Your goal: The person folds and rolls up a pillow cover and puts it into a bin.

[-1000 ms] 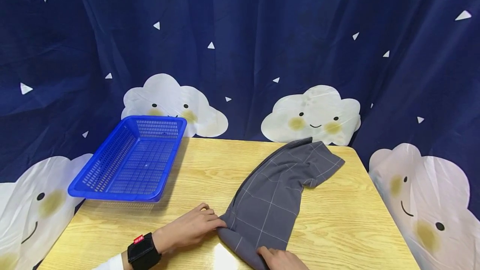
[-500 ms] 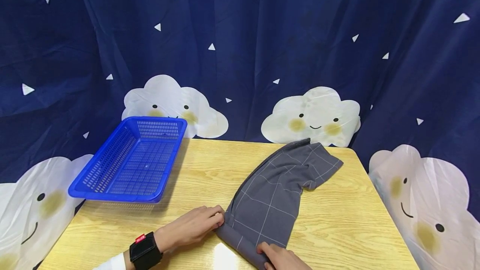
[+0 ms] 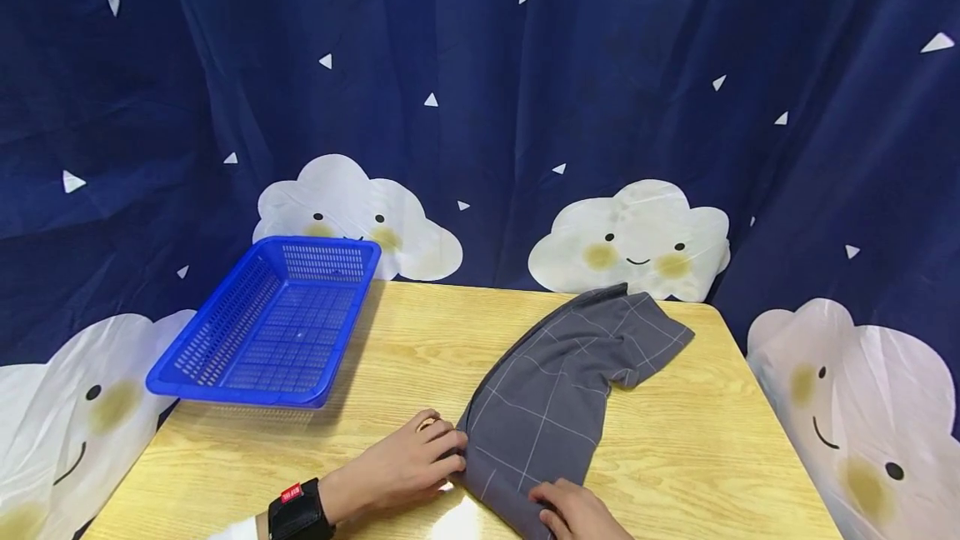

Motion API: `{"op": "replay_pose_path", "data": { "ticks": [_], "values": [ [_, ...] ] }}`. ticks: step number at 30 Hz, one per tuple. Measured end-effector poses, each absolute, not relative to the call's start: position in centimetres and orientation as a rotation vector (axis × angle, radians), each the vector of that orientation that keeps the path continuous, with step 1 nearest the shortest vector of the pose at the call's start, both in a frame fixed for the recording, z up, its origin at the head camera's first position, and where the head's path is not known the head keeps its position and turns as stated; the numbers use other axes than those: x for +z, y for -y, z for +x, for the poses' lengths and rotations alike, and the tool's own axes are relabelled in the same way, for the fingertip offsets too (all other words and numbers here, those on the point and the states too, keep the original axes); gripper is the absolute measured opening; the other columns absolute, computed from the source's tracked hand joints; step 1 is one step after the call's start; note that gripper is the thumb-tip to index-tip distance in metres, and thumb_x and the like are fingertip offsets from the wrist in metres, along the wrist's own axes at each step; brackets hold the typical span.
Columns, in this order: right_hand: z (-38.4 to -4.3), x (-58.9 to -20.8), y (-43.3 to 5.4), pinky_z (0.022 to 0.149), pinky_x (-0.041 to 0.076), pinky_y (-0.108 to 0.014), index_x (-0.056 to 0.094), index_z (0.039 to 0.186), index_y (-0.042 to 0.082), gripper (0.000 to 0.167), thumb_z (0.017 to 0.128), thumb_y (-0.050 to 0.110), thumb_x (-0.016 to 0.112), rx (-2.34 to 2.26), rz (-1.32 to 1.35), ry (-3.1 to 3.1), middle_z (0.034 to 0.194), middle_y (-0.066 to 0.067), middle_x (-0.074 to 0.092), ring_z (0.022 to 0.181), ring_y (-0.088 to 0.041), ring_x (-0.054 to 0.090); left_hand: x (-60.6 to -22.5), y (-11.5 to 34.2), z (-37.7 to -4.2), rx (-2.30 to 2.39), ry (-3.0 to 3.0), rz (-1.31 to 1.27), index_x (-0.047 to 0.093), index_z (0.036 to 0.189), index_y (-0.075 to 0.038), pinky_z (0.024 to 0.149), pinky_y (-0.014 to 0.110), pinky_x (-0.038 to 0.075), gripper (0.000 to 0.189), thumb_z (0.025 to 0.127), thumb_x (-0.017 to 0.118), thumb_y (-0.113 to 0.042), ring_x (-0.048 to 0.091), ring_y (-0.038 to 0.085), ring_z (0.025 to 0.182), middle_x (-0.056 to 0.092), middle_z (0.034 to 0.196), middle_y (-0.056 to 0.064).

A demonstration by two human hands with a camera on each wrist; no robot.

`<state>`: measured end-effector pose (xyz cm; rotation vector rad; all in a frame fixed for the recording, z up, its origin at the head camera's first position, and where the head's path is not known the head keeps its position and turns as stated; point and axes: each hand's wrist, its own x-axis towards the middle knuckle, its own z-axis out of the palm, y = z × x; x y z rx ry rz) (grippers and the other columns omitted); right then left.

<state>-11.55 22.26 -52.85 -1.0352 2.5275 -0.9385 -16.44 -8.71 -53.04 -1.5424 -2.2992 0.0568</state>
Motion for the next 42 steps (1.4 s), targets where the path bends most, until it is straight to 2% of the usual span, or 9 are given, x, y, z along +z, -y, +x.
{"op": "replay_pose_path", "data": {
  "ticks": [5, 9, 13, 16, 19, 21, 26, 30, 42],
  "values": [
    [-11.6, -52.7, -22.4, 0.053, 0.038, -0.019, 0.063, 0.105, 0.009, 0.020, 0.093, 0.019, 0.050, -0.921, -0.989, -2.563, 0.081, 0.015, 0.050, 0.064, 0.005, 0.041, -53.2, 7.9, -15.6, 0.076, 2.330, -1.603, 0.045, 0.126, -0.030, 0.091, 0.036, 0.036, 0.035, 0.091, 0.049, -0.026, 0.043, 0.010, 0.106, 0.044, 0.121, -0.008],
    [-11.3, -52.4, -21.8, 0.052, 0.036, -0.018, 0.059, 0.095, 0.016, 0.008, 0.086, 0.014, 0.060, -0.873, -0.979, -2.713, 0.081, 0.015, 0.044, 0.065, 0.005, 0.039, -54.4, 7.6, -15.7, 0.047, 2.393, -1.571, 0.042, 0.131, -0.031, 0.087, 0.034, 0.038, 0.040, 0.092, 0.046, -0.025, 0.043, 0.011, 0.105, 0.043, 0.126, -0.006],
    [-10.6, -52.5, -21.0, 0.052, 0.032, -0.014, 0.053, 0.082, 0.024, 0.026, 0.074, 0.007, 0.069, -0.743, -1.210, -2.941, 0.080, 0.016, 0.036, 0.065, 0.005, 0.032, -54.7, 7.3, -15.7, 0.011, 2.441, -1.546, 0.042, 0.132, -0.030, 0.087, 0.036, 0.041, 0.042, 0.091, 0.049, -0.027, 0.044, 0.013, 0.106, 0.043, 0.128, -0.005],
    [-10.0, -52.6, -20.5, 0.050, 0.028, -0.013, 0.056, 0.084, 0.027, 0.014, 0.079, 0.029, 0.069, -0.565, -1.295, -3.004, 0.081, 0.017, 0.035, 0.064, 0.003, 0.027, -54.6, 7.2, -15.8, -0.023, 2.474, -1.540, 0.042, 0.132, -0.030, 0.086, 0.036, 0.042, 0.043, 0.090, 0.052, -0.027, 0.044, 0.014, 0.105, 0.043, 0.127, -0.005],
    [-9.6, -52.7, -20.2, 0.049, 0.026, -0.016, 0.057, 0.091, 0.027, 0.032, 0.082, 0.058, 0.054, -0.392, -1.211, -2.995, 0.084, 0.015, 0.034, 0.063, 0.001, 0.025, -54.3, 7.0, -16.1, -0.044, 2.491, -1.546, 0.043, 0.131, -0.029, 0.086, 0.034, 0.042, 0.045, 0.089, 0.056, -0.028, 0.044, 0.014, 0.104, 0.043, 0.126, -0.005],
    [-9.6, -52.7, -20.1, 0.048, 0.026, -0.018, 0.057, 0.094, 0.026, 0.041, 0.081, 0.064, 0.048, -0.304, -1.137, -2.989, 0.085, 0.013, 0.035, 0.062, -0.001, 0.026, -54.2, 6.9, -16.3, -0.050, 2.493, -1.550, 0.044, 0.131, -0.029, 0.085, 0.032, 0.042, 0.046, 0.088, 0.058, -0.029, 0.044, 0.013, 0.102, 0.043, 0.124, -0.005],
    [-10.0, -52.6, -20.1, 0.049, 0.034, -0.023, 0.057, 0.105, 0.018, 0.035, 0.082, 0.043, 0.063, -0.231, -1.138, -2.982, 0.089, 0.005, 0.048, 0.064, -0.005, 0.039, -53.9, 6.8, -16.8, -0.077, 2.494, -1.553, 0.046, 0.129, -0.028, 0.082, 0.031, 0.043, 0.043, 0.088, 0.057, -0.028, 0.045, 0.012, 0.099, 0.044, 0.121, -0.006],
    [-10.2, -52.5, -20.2, 0.055, 0.042, -0.023, 0.057, 0.112, 0.014, 0.035, 0.084, 0.034, 0.063, -0.232, -1.168, -2.971, 0.091, 0.002, 0.058, 0.071, -0.008, 0.051, -53.7, 6.8, -17.0, -0.069, 2.485, -1.544, 0.047, 0.127, -0.028, 0.080, 0.033, 0.043, 0.039, 0.089, 0.056, -0.028, 0.045, 0.013, 0.100, 0.045, 0.118, -0.007],
    [-11.8, -51.9, -20.9, 0.053, 0.040, -0.022, 0.056, 0.115, 0.017, 0.027, 0.089, 0.025, 0.056, -0.701, -0.927, -2.602, 0.085, 0.013, 0.057, 0.065, 0.003, 0.046, -53.4, 6.8, -17.0, -0.019, 2.412, -1.521, 0.051, 0.119, -0.028, 0.076, 0.030, 0.041, 0.031, 0.089, 0.056, -0.032, 0.045, 0.011, 0.095, 0.049, 0.110, -0.010]
  ]
}}
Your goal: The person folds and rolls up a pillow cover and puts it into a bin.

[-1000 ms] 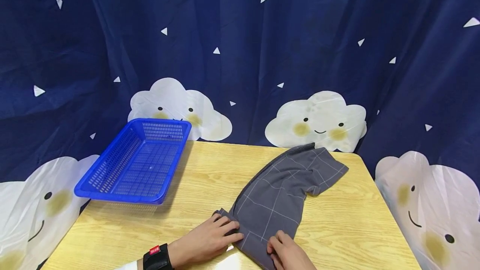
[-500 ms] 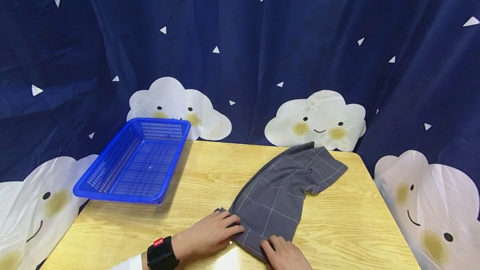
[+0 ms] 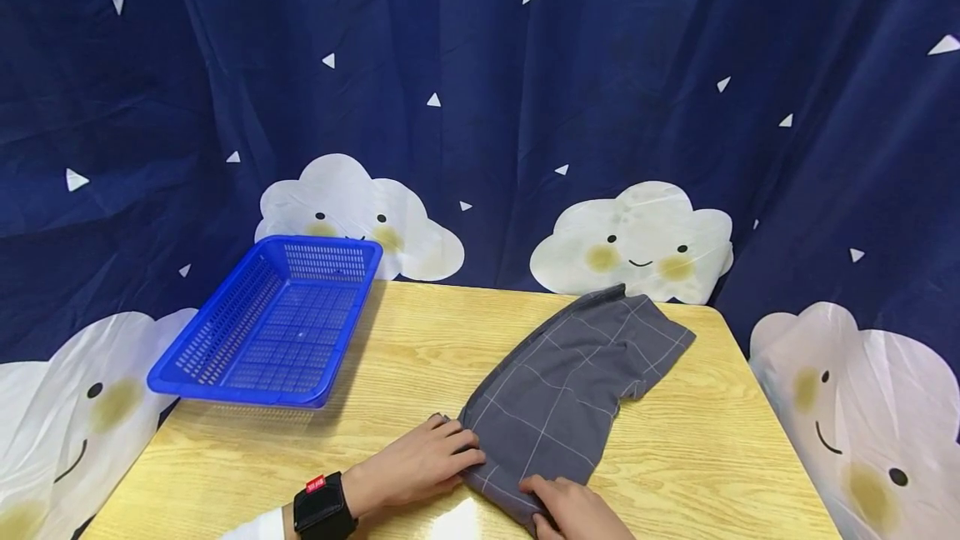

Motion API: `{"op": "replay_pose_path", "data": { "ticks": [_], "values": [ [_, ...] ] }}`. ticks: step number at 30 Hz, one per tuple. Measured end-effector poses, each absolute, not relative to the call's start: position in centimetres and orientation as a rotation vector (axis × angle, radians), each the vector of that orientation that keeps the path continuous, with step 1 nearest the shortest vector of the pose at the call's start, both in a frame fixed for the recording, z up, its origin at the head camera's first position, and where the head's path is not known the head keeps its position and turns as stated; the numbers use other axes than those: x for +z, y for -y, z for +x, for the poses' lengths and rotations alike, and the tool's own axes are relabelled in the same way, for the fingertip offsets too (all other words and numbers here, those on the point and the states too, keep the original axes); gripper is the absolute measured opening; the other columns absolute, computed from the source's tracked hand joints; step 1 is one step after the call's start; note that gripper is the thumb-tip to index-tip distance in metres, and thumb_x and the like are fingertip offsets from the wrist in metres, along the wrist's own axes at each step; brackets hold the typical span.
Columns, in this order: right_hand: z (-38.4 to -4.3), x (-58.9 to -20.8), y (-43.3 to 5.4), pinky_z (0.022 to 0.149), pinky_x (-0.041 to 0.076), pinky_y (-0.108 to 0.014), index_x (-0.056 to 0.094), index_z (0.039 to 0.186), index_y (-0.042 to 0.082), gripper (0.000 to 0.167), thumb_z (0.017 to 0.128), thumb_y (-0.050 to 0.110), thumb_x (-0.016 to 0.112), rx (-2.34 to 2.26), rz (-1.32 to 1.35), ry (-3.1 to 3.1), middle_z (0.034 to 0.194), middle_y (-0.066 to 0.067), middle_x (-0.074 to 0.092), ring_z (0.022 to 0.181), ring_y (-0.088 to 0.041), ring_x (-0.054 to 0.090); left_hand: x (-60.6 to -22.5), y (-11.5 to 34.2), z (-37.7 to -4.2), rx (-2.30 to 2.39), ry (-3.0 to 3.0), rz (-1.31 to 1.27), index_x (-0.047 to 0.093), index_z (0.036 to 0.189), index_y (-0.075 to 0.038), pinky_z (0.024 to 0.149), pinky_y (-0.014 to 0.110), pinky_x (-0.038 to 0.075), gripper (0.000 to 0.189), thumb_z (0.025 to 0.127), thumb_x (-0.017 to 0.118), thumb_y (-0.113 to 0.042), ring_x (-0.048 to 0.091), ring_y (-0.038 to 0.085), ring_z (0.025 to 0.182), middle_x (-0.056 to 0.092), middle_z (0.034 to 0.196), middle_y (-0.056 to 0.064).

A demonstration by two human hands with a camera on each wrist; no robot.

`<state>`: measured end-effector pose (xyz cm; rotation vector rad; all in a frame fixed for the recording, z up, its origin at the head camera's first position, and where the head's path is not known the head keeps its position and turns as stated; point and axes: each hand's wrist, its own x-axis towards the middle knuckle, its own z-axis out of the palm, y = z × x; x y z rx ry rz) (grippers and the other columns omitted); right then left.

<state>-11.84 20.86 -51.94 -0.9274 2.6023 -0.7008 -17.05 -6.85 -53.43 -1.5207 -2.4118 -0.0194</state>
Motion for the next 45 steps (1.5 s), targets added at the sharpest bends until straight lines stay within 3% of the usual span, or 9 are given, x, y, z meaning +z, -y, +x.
{"op": "replay_pose_path", "data": {
  "ticks": [4, 9, 15, 17, 22, 30, 35, 40, 45],
  "values": [
    [-12.1, -51.9, -21.4, 0.057, 0.043, -0.024, 0.054, 0.116, 0.016, 0.027, 0.091, 0.025, 0.054, -0.738, -0.876, -2.604, 0.094, 0.010, 0.059, 0.073, 0.003, 0.051, -53.3, 6.4, -17.4, -0.016, 2.403, -1.489, 0.053, 0.119, -0.027, 0.075, 0.029, 0.042, 0.029, 0.090, 0.054, -0.032, 0.048, 0.009, 0.093, 0.054, 0.105, -0.013],
    [-11.6, -52.3, -21.1, 0.061, 0.044, -0.022, 0.053, 0.112, 0.019, 0.027, 0.086, 0.020, 0.058, -0.504, -1.101, -2.858, 0.101, 0.010, 0.051, 0.080, -0.002, 0.047, -53.2, 6.0, -17.9, -0.043, 2.406, -1.470, 0.055, 0.116, -0.026, 0.068, 0.025, 0.042, 0.024, 0.092, 0.051, -0.030, 0.051, 0.007, 0.087, 0.057, 0.098, -0.014],
    [-10.9, -52.4, -20.4, 0.051, 0.034, -0.022, 0.052, 0.112, 0.023, 0.046, 0.082, 0.058, 0.054, -0.160, -1.233, -2.997, 0.096, 0.008, 0.047, 0.073, -0.005, 0.040, -53.2, 5.8, -18.4, -0.127, 2.431, -1.490, 0.056, 0.115, -0.025, 0.064, 0.022, 0.043, 0.024, 0.091, 0.054, -0.028, 0.052, 0.005, 0.081, 0.057, 0.094, -0.013],
    [-10.9, -52.3, -20.4, 0.051, 0.034, -0.022, 0.052, 0.114, 0.021, 0.047, 0.081, 0.053, 0.060, -0.148, -1.208, -2.983, 0.093, 0.008, 0.048, 0.070, -0.004, 0.041, -53.3, 5.8, -18.5, -0.132, 2.446, -1.486, 0.056, 0.116, -0.025, 0.066, 0.023, 0.042, 0.025, 0.092, 0.053, -0.029, 0.051, 0.005, 0.082, 0.057, 0.095, -0.013],
    [-11.0, -52.1, -20.4, 0.055, 0.043, -0.022, 0.055, 0.114, 0.015, 0.040, 0.077, 0.021, 0.068, -0.244, -1.175, -2.946, 0.090, 0.007, 0.054, 0.072, -0.005, 0.049, -53.0, 5.6, -18.5, -0.100, 2.442, -1.474, 0.056, 0.114, -0.027, 0.071, 0.026, 0.041, 0.024, 0.091, 0.053, -0.030, 0.050, 0.006, 0.085, 0.057, 0.094, -0.014],
    [-12.0, -51.8, -21.1, 0.066, 0.049, -0.026, 0.056, 0.118, 0.011, 0.030, 0.090, 0.022, 0.055, -0.583, -1.075, -2.732, 0.102, 0.003, 0.062, 0.087, -0.006, 0.059, -52.3, 5.4, -18.7, -0.150, 2.342, -1.557, 0.054, 0.117, -0.028, 0.090, 0.035, 0.038, 0.031, 0.086, 0.059, -0.030, 0.045, 0.010, 0.107, 0.049, 0.115, -0.010],
    [-12.7, -51.8, -21.8, 0.071, 0.051, -0.027, 0.055, 0.120, 0.009, 0.031, 0.094, 0.025, 0.049, -0.808, -0.998, -2.598, 0.109, -0.003, 0.062, 0.094, -0.008, 0.060, -52.2, 5.4, -18.6, -0.131, 2.306, -1.580, 0.055, 0.113, -0.028, 0.086, 0.030, 0.037, 0.030, 0.084, 0.062, -0.027, 0.044, 0.009, 0.104, 0.048, 0.113, -0.010],
    [-13.1, -52.0, -22.2, 0.077, 0.050, -0.034, 0.054, 0.122, 0.009, 0.038, 0.095, 0.034, 0.046, -0.793, -0.869, -2.586, 0.115, -0.005, 0.060, 0.102, -0.016, 0.059, -53.0, 5.2, -18.4, -0.078, 2.384, -1.544, 0.052, 0.120, -0.027, 0.083, 0.032, 0.041, 0.041, 0.081, 0.067, -0.028, 0.043, 0.010, 0.106, 0.046, 0.119, -0.009],
    [-12.6, -51.9, -22.0, 0.075, 0.049, -0.034, 0.053, 0.122, 0.013, 0.036, 0.093, 0.035, 0.050, -0.683, -0.829, -2.744, 0.112, 0.001, 0.054, 0.099, -0.013, 0.056, -53.4, 4.8, -18.6, -0.031, 2.442, -1.515, 0.049, 0.125, -0.026, 0.085, 0.032, 0.043, 0.047, 0.082, 0.066, -0.030, 0.044, 0.012, 0.107, 0.046, 0.122, -0.006]
  ]
}}
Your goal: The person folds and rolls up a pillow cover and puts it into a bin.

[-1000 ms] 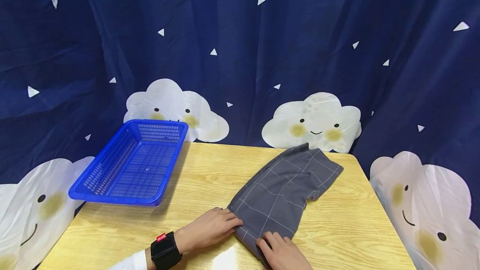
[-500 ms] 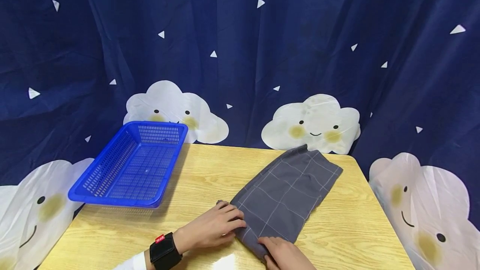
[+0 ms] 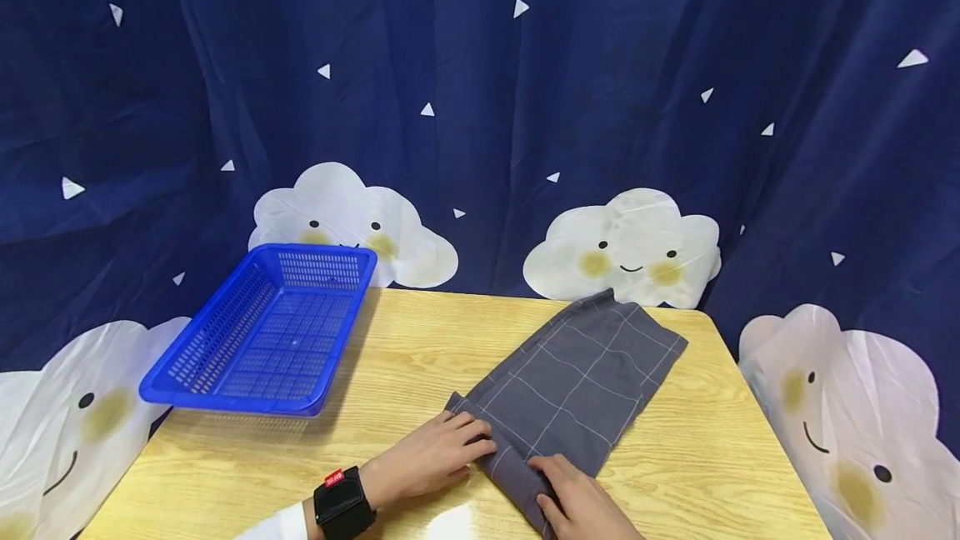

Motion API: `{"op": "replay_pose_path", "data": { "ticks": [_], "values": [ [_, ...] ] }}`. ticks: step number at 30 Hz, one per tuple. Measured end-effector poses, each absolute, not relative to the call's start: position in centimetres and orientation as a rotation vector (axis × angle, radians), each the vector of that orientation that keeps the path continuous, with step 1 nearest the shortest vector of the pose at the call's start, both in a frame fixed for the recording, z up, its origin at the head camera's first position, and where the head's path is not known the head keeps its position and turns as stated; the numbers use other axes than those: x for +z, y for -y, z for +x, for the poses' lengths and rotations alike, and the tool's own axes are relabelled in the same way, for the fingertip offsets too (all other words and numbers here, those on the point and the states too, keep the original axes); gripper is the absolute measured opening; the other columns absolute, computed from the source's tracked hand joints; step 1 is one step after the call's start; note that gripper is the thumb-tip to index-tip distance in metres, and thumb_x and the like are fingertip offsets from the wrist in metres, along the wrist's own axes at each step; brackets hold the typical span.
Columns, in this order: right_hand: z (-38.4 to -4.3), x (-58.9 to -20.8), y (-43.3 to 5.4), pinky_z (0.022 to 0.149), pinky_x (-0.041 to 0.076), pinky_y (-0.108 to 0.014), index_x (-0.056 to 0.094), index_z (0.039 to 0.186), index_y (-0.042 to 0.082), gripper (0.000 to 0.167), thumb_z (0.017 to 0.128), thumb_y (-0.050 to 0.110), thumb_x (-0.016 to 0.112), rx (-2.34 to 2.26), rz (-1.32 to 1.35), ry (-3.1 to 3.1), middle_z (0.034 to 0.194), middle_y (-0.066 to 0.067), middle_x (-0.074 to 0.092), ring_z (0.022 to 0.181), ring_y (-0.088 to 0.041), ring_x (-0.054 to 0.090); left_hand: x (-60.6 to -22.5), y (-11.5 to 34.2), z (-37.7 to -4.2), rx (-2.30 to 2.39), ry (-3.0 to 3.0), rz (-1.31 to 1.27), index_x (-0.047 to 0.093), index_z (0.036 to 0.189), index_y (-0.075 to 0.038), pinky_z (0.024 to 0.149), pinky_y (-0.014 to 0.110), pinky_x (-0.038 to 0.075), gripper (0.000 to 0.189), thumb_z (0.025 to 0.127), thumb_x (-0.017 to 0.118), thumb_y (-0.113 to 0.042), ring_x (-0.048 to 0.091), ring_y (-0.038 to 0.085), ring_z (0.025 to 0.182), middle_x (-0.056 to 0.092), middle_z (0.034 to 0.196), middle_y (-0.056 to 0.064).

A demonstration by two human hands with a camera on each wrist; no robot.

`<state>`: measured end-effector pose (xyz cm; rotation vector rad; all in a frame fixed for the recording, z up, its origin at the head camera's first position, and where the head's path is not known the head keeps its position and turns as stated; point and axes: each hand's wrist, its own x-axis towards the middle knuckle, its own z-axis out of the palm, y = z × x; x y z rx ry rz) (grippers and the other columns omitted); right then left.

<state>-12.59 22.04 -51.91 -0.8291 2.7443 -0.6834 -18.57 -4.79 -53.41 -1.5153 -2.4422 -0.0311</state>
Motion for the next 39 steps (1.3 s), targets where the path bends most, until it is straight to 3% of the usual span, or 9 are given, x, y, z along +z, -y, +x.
{"op": "replay_pose_path", "data": {
  "ticks": [5, 11, 17, 27, 33, 39],
  "values": [
    [-12.0, -51.8, -21.4, 0.065, 0.045, -0.029, 0.057, 0.111, 0.022, 0.031, 0.087, 0.041, 0.058, -0.436, -0.974, -2.971, 0.104, 0.007, 0.048, 0.084, -0.006, 0.047, -53.2, 4.3, -18.9, 0.010, 2.484, -1.494, 0.050, 0.128, -0.023, 0.090, 0.031, 0.043, 0.045, 0.085, 0.063, -0.030, 0.046, 0.012, 0.111, 0.048, 0.124, -0.004],
    [-11.5, -51.7, -20.8, 0.052, 0.036, -0.026, 0.056, 0.112, 0.017, 0.045, 0.080, 0.047, 0.064, -0.172, -1.001, -3.005, 0.100, 0.002, 0.049, 0.074, -0.010, 0.044, -53.1, 3.8, -19.0, 0.035, 2.472, -1.489, 0.052, 0.127, -0.023, 0.090, 0.032, 0.043, 0.041, 0.088, 0.059, -0.032, 0.046, 0.012, 0.113, 0.050, 0.123, -0.004],
    [-11.3, -51.7, -20.5, 0.057, 0.046, -0.030, 0.061, 0.109, 0.010, 0.043, 0.077, 0.038, 0.067, -0.083, -0.962, -3.039, 0.090, -0.001, 0.057, 0.073, -0.015, 0.055, -53.1, 3.3, -18.9, 0.078, 2.459, -1.477, 0.052, 0.127, -0.024, 0.086, 0.032, 0.044, 0.041, 0.088, 0.060, -0.033, 0.048, 0.012, 0.111, 0.051, 0.123, -0.005],
    [-11.7, -51.6, -21.1, 0.065, 0.050, -0.034, 0.061, 0.113, 0.009, 0.040, 0.083, 0.035, 0.062, -0.284, -0.746, -2.900, 0.098, -0.001, 0.065, 0.081, -0.018, 0.062, -53.0, 1.9, -19.3, 0.091, 2.434, -1.469, 0.054, 0.122, -0.028, 0.085, 0.036, 0.044, 0.033, 0.090, 0.056, -0.034, 0.048, 0.011, 0.107, 0.053, 0.117, -0.009],
    [-11.7, -51.5, -21.4, 0.069, 0.050, -0.036, 0.058, 0.118, 0.010, 0.044, 0.085, 0.039, 0.060, -0.304, -0.707, -2.930, 0.103, -0.002, 0.062, 0.089, -0.020, 0.060, -53.3, 1.4, -19.8, 0.106, 2.448, -1.450, 0.057, 0.119, -0.031, 0.083, 0.037, 0.046, 0.029, 0.090, 0.055, -0.034, 0.052, 0.008, 0.102, 0.059, 0.109, -0.013],
    [-11.4, -51.6, -20.9, 0.070, 0.048, -0.036, 0.053, 0.122, 0.011, 0.056, 0.081, 0.048, 0.062, -0.235, -0.829, -3.044, 0.110, -0.003, 0.052, 0.092, -0.018, 0.054, -53.1, 1.5, -20.4, 0.110, 2.481, -1.463, 0.058, 0.116, -0.031, 0.084, 0.037, 0.046, 0.025, 0.091, 0.054, -0.033, 0.054, 0.007, 0.097, 0.062, 0.103, -0.015]
  ]
}}
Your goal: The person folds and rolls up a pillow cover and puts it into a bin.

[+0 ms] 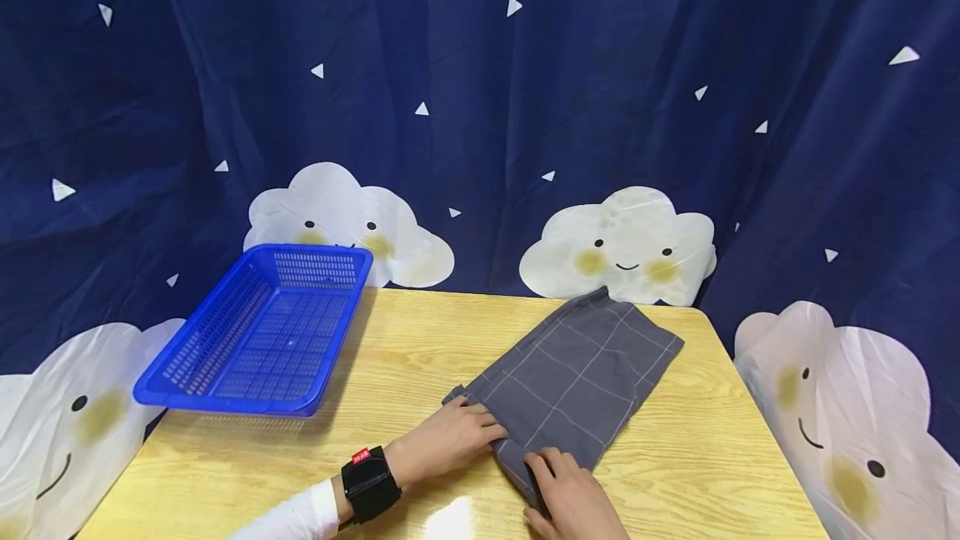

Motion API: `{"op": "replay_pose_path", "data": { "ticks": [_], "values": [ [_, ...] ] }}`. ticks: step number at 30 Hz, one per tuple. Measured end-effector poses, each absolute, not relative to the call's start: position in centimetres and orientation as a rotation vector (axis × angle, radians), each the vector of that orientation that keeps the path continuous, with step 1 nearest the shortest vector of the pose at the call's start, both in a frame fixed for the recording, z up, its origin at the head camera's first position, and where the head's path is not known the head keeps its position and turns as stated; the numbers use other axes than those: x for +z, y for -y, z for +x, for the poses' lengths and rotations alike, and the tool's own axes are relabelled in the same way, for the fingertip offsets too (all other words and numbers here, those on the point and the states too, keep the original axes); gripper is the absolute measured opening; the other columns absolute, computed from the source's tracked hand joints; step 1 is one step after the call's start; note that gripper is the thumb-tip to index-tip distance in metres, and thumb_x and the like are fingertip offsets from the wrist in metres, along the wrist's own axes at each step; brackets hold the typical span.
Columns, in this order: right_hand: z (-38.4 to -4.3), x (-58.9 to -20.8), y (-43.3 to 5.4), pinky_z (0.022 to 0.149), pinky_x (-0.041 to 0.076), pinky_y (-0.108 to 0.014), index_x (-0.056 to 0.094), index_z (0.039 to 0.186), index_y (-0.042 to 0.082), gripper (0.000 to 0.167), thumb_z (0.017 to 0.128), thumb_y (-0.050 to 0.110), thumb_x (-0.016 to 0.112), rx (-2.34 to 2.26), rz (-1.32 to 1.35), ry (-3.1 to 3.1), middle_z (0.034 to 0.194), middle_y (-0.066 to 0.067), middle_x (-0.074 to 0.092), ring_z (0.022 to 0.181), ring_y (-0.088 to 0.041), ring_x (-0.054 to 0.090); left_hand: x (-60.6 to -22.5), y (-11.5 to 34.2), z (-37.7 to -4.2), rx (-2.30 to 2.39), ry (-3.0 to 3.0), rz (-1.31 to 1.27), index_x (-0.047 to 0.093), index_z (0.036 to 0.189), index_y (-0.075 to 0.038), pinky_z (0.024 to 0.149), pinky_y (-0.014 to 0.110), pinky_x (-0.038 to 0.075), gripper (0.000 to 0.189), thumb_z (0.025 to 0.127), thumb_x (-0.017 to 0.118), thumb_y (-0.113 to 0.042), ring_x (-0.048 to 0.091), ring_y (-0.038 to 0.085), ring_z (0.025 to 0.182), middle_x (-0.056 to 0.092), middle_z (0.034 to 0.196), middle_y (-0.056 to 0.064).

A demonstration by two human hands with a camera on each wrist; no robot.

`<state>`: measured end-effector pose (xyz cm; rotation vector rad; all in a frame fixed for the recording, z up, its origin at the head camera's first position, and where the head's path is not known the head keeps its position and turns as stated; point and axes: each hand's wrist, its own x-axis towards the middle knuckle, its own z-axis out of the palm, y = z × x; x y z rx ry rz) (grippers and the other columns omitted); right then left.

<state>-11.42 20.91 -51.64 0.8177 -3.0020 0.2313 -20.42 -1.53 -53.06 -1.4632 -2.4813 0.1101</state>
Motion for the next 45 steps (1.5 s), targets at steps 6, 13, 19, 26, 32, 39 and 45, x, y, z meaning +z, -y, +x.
{"op": "replay_pose_path", "data": {
  "ticks": [6, 13, 19, 26, 32, 39, 45],
  "values": [
    [-11.4, -51.7, -20.4, 0.065, 0.048, -0.034, 0.054, 0.121, 0.011, 0.051, 0.081, 0.040, 0.064, 0.208, 0.790, 3.027, 0.103, -0.002, 0.055, 0.087, -0.018, 0.055, -52.9, 1.8, -20.6, 0.082, 2.491, -1.485, 0.057, 0.114, -0.031, 0.084, 0.036, 0.045, 0.024, 0.090, 0.056, -0.032, 0.053, 0.007, 0.097, 0.060, 0.104, -0.014],
    [-12.0, -51.6, -21.2, 0.069, 0.049, -0.038, 0.054, 0.123, 0.008, 0.048, 0.085, 0.038, 0.060, 0.431, 0.787, 3.145, 0.104, -0.004, 0.060, 0.090, -0.023, 0.059, -53.1, 1.6, -20.6, -0.041, 2.413, -1.461, 0.054, 0.114, -0.029, 0.083, 0.029, 0.041, 0.028, 0.087, 0.060, -0.033, 0.047, 0.008, 0.103, 0.049, 0.112, -0.010],
    [-12.6, -51.8, -22.3, 0.072, 0.049, -0.039, 0.053, 0.124, 0.010, 0.048, 0.089, 0.042, 0.055, 0.699, 0.754, 3.211, 0.111, -0.005, 0.061, 0.095, -0.023, 0.061, -53.1, 1.4, -20.3, -0.088, 2.398, -1.432, 0.054, 0.107, -0.027, 0.079, 0.034, 0.042, 0.024, 0.085, 0.064, -0.027, 0.044, 0.010, 0.100, 0.045, 0.108, -0.008],
    [-13.3, -52.3, -23.5, 0.075, 0.049, -0.027, 0.051, 0.124, 0.011, 0.042, 0.091, 0.038, 0.052, 1.209, 0.818, 3.148, 0.116, -0.008, 0.059, 0.101, -0.016, 0.060, -53.0, 1.6, -19.8, -0.034, 2.403, -1.487, 0.051, 0.107, -0.028, 0.075, 0.031, 0.043, 0.030, 0.082, 0.067, -0.034, 0.043, 0.009, 0.096, 0.044, 0.105, -0.010],
    [-13.8, -52.6, -24.5, 0.079, 0.046, -0.022, 0.050, 0.124, 0.007, 0.038, 0.094, 0.031, 0.050, 1.539, 0.775, 3.118, 0.122, -0.013, 0.053, 0.108, -0.016, 0.055, -52.8, 1.6, -19.3, 0.005, 2.342, -1.544, 0.050, 0.110, -0.030, 0.084, 0.034, 0.040, 0.034, 0.081, 0.067, -0.037, 0.042, 0.009, 0.100, 0.043, 0.112, -0.011],
    [-14.0, -52.2, -24.2, 0.075, 0.047, -0.026, 0.052, 0.122, 0.011, 0.039, 0.092, 0.036, 0.051, 1.424, 0.709, 3.165, 0.119, -0.007, 0.056, 0.102, -0.015, 0.056, -53.3, 1.5, -19.9, 0.051, 2.352, -1.519, 0.049, 0.119, -0.029, 0.080, 0.029, 0.043, 0.045, 0.079, 0.069, -0.036, 0.044, 0.010, 0.099, 0.047, 0.112, -0.010],
    [-14.1, -51.9, -23.6, 0.071, 0.047, -0.031, 0.052, 0.120, 0.013, 0.040, 0.092, 0.042, 0.048, 1.274, 0.571, 3.188, 0.112, -0.002, 0.058, 0.096, -0.017, 0.058, -53.6, 1.5, -20.6, 0.053, 2.338, -1.534, 0.052, 0.121, -0.026, 0.081, 0.022, 0.045, 0.041, 0.083, 0.067, -0.027, 0.046, 0.009, 0.100, 0.049, 0.112, -0.009]
  ]
}}
